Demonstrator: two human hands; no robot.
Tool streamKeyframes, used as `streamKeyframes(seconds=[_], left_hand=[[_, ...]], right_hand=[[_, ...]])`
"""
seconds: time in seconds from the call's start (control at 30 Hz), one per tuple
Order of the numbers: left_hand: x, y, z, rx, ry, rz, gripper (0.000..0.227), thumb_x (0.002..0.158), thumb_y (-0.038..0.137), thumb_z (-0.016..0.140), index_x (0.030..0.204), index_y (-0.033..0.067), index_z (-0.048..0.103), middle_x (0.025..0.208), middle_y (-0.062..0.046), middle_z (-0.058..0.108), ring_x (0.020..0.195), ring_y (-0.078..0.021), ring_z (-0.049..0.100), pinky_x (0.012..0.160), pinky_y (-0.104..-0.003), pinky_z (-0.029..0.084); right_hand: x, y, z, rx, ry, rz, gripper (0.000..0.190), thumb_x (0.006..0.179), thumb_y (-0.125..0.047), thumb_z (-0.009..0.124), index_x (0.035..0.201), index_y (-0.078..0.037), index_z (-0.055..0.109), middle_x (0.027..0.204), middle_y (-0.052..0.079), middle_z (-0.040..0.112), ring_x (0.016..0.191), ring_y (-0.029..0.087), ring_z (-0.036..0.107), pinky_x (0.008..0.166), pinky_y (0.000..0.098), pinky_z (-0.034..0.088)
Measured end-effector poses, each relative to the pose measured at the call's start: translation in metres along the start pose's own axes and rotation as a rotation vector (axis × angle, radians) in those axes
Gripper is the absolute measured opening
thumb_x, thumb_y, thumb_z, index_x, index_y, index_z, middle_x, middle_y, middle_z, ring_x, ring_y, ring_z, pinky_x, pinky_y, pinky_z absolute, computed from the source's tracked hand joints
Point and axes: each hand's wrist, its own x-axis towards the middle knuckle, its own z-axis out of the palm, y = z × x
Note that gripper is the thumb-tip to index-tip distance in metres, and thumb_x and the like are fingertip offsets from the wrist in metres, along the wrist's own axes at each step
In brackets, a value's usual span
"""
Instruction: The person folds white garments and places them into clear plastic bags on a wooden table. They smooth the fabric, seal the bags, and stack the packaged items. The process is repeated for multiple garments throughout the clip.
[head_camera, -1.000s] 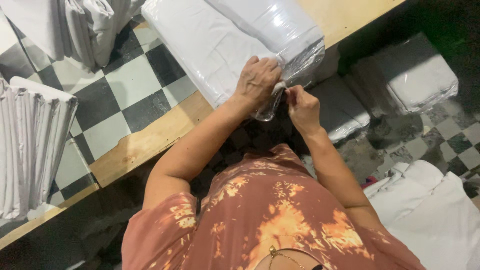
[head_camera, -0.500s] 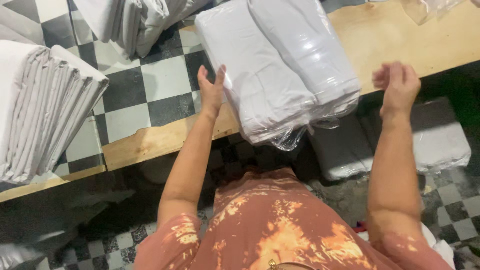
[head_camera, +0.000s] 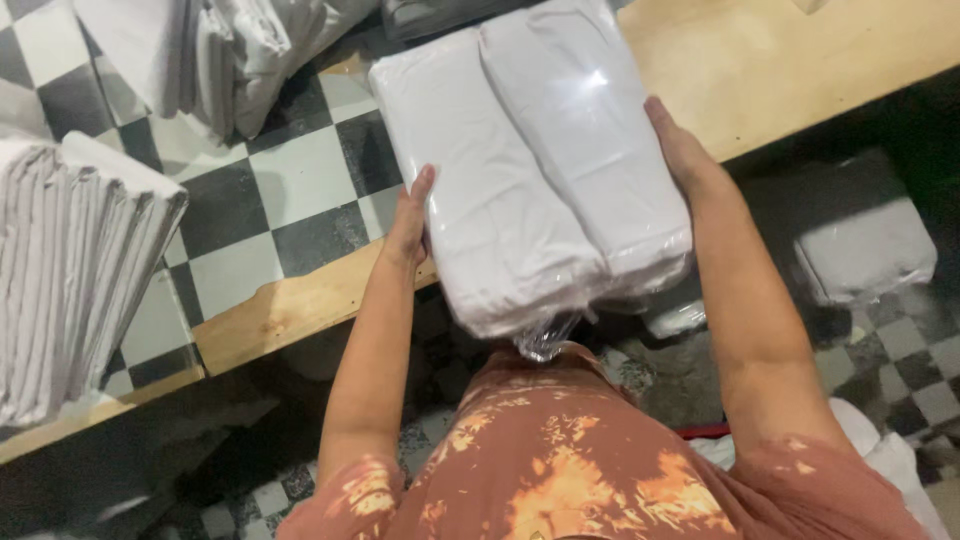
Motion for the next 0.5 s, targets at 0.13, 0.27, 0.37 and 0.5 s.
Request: streamKeyframes(seconds=[0.13, 0.27, 0.37, 0.5], left_hand=[[-0.054, -0.02, 0.007, 0.197, -0.036, -0.098, 0.088, 0.087, 0.046, 0.071, 0.154, 0.0038, 0.032, 0.146, -0.015, 0.053, 0.128, -0.025, 0.055, 0.107, -0.04, 0.047], [-0.093, -0.059, 0.037, 0.419, -0.151, -0.072, 0.097, 0.084, 0.037, 0.077, 0.154, -0.0008, 0.022, 0.146, -0.02, 0.05, 0.131, -0.0277, 0.052, 0.11, -0.041, 0.045], [-0.11, -0.1, 0.083, 0.603, -0.263, -0.039, 0.106, 0.078, 0.03, 0.083, 0.154, -0.0017, 0.016, 0.145, -0.022, 0.05, 0.13, -0.0288, 0.053, 0.11, -0.04, 0.044], [-0.111, -0.156, 0.157, 0.617, -0.37, -0.192, 0.113, 0.073, 0.026, 0.088, 0.156, 0.0007, 0.015, 0.147, -0.021, 0.048, 0.134, -0.0281, 0.051, 0.11, -0.041, 0.044]], right_hand=[[-0.08, 0.101, -0.028, 0.182, 0.079, -0.048, 0.076, 0.098, -0.062, 0.048, 0.146, -0.003, 0.054, 0.14, 0.013, 0.063, 0.126, 0.025, 0.059, 0.105, 0.0368, 0.047], [-0.129, 0.207, -0.062, 0.488, 0.121, -0.054, 0.088, 0.096, -0.071, 0.039, 0.153, -0.005, 0.045, 0.15, 0.012, 0.056, 0.135, 0.025, 0.055, 0.111, 0.0385, 0.045], [-0.156, 0.282, -0.089, 0.669, 0.234, -0.002, 0.09, 0.094, -0.074, 0.034, 0.156, -0.009, 0.039, 0.153, 0.01, 0.052, 0.137, 0.025, 0.053, 0.112, 0.0411, 0.044], [-0.187, 0.366, -0.143, 0.787, 0.384, 0.087, 0.089, 0.095, -0.074, 0.034, 0.158, -0.01, 0.038, 0.153, 0.011, 0.052, 0.137, 0.026, 0.053, 0.113, 0.0428, 0.044]])
